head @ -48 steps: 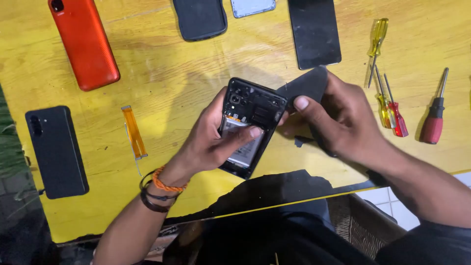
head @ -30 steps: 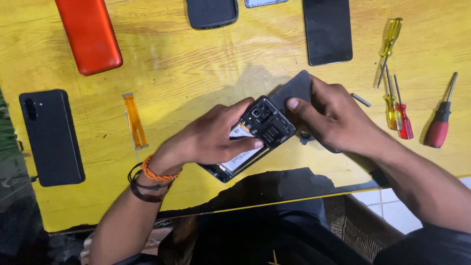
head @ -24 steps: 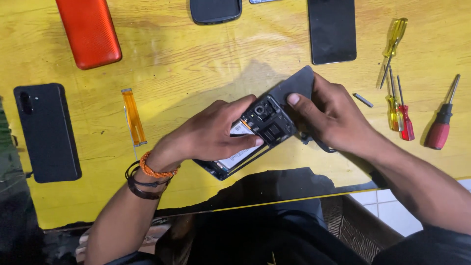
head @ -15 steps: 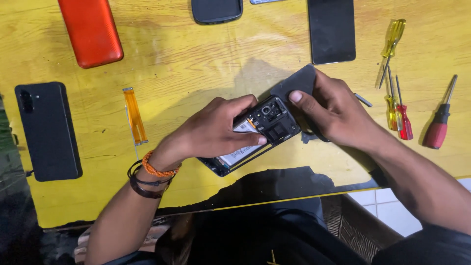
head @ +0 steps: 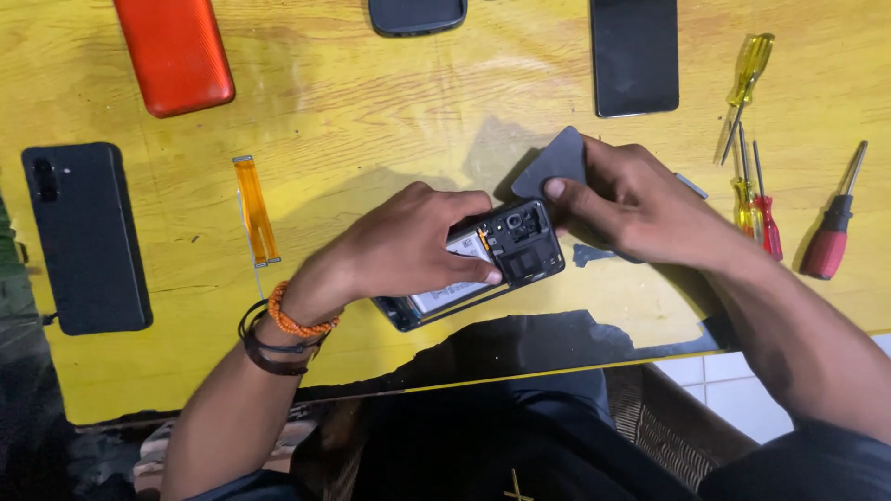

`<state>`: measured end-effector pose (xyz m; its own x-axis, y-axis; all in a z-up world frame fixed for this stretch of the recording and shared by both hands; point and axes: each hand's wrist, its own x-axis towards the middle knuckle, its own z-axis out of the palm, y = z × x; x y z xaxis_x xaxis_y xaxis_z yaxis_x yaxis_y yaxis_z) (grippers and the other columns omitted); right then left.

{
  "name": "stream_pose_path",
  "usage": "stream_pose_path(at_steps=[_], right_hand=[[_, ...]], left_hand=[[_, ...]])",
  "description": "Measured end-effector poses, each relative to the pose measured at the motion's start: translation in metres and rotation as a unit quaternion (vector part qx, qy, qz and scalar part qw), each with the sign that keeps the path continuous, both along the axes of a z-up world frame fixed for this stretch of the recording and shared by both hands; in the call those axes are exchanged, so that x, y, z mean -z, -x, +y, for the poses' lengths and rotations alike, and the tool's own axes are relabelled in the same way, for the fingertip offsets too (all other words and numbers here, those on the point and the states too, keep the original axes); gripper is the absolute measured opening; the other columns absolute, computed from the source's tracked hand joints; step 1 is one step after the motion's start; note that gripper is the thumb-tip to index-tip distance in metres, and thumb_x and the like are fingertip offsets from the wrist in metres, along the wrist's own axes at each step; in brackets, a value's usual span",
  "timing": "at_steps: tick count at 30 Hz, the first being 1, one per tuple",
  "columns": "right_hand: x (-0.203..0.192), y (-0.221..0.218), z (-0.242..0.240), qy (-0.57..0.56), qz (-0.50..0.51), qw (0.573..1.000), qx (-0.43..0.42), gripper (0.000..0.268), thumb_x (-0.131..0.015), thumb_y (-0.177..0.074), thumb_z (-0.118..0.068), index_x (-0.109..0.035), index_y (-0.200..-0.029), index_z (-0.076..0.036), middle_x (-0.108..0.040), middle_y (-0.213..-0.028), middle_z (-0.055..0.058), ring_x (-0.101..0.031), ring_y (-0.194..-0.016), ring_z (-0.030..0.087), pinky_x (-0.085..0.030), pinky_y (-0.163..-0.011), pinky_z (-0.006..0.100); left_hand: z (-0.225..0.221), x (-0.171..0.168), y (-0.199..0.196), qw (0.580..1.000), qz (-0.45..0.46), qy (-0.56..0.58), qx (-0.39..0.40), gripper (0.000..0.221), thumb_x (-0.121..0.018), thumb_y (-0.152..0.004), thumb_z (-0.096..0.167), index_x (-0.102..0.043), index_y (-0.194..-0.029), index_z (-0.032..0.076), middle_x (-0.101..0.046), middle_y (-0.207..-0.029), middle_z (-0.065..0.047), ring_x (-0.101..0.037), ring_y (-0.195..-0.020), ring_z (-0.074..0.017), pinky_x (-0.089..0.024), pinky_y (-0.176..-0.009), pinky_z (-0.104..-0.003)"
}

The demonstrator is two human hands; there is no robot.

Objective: Removing the internal frame and battery from a smartphone using specialized repair tools on a workbench.

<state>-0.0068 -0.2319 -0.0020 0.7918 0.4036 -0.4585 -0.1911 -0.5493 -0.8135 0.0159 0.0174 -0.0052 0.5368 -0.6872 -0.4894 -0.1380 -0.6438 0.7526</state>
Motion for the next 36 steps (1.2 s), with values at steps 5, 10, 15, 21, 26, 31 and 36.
stream_pose_path(at_steps=[5,10,15,21,26,31,36], right_hand=[[0.008,-0.005,-0.014,-0.009,-0.032,0.992,-0.124,0.025,-0.05,-0.1,-0.031,-0.063,-0.108,-0.012,-0.081,-0.092,0.004,-0.082,-0.075,0.013,-0.069,-0.059,0.024],[0.01,-0.004,-0.016,-0.028,-0.09,0.973,-0.209,0.014,-0.055,-0.099,-0.023,-0.066,-0.101,-0.013,-0.083,-0.089,-0.002,-0.081,-0.065,0.009,-0.061,-0.042,0.02],[0.013,0.001,-0.016,-0.064,-0.09,0.97,-0.218,0.013,-0.051,-0.099,-0.016,-0.062,-0.106,-0.014,-0.082,-0.09,-0.002,-0.057,-0.041,0.007,-0.042,-0.03,0.019],[0.003,0.009,-0.012,-0.029,-0.084,0.973,-0.213,0.008,-0.053,-0.099,-0.02,-0.061,-0.101,-0.016,-0.086,-0.077,-0.005,-0.054,-0.034,0.007,-0.036,-0.027,0.02],[0.004,0.019,-0.009,-0.069,-0.152,0.971,-0.174,0.025,-0.057,-0.098,-0.022,-0.058,-0.12,-0.01,-0.081,-0.085,-0.001,-0.067,-0.049,0.008,-0.053,-0.035,0.017],[0.003,0.028,0.012,-0.064,-0.263,0.959,-0.085,0.061,-0.094,-0.073,-0.026,-0.056,-0.116,-0.004,-0.073,-0.104,0.009,-0.079,-0.071,0.012,-0.069,-0.071,0.022],[0.013,0.029,0.023,-0.044,-0.352,0.935,-0.003,0.02,-0.082,-0.09,-0.001,-0.069,-0.104,0.004,-0.071,-0.098,0.014,-0.062,-0.069,0.016,-0.053,-0.059,0.027]], left_hand=[[0.002,-0.004,0.002,0.994,-0.035,-0.078,0.073,0.035,-0.08,-0.086,0.042,-0.068,-0.108,0.018,-0.069,-0.079,-0.005,-0.059,-0.066,-0.0222,-0.041,-0.058,-0.039],[0.007,-0.008,0.012,0.975,-0.109,-0.12,0.153,0.037,-0.065,-0.091,0.033,-0.056,-0.126,0.022,-0.073,-0.101,-0.01,-0.07,-0.092,-0.0386,-0.053,-0.072,-0.056],[0.011,-0.02,0.012,0.975,-0.073,-0.133,0.16,0.046,-0.061,-0.094,0.018,-0.038,-0.134,0.021,-0.047,-0.066,0.002,-0.052,-0.051,-0.0182,-0.051,-0.053,-0.041],[0.019,-0.024,0.012,0.976,-0.162,-0.112,0.092,0.015,-0.068,-0.091,0.017,-0.067,-0.107,0.015,-0.072,-0.091,0.0,-0.067,-0.063,-0.0243,-0.057,-0.059,-0.047],[0.028,-0.01,0.012,0.936,-0.34,-0.078,0.055,0.015,-0.076,-0.093,0.026,-0.066,-0.099,0.017,-0.065,-0.083,0.003,-0.063,-0.068,-0.0229,-0.05,-0.046,-0.042],[0.027,-0.001,0.008,0.915,-0.403,-0.038,0.005,0.02,-0.08,-0.089,0.025,-0.063,-0.093,0.017,-0.065,-0.081,0.002,-0.065,-0.076,-0.0293,-0.047,-0.048,-0.05],[0.026,-0.001,0.005,0.887,-0.458,0.058,-0.007,0.028,-0.085,-0.089,0.021,-0.059,-0.097,0.016,-0.061,-0.084,0.0,-0.052,-0.088,-0.0278,-0.038,-0.076,-0.041]])
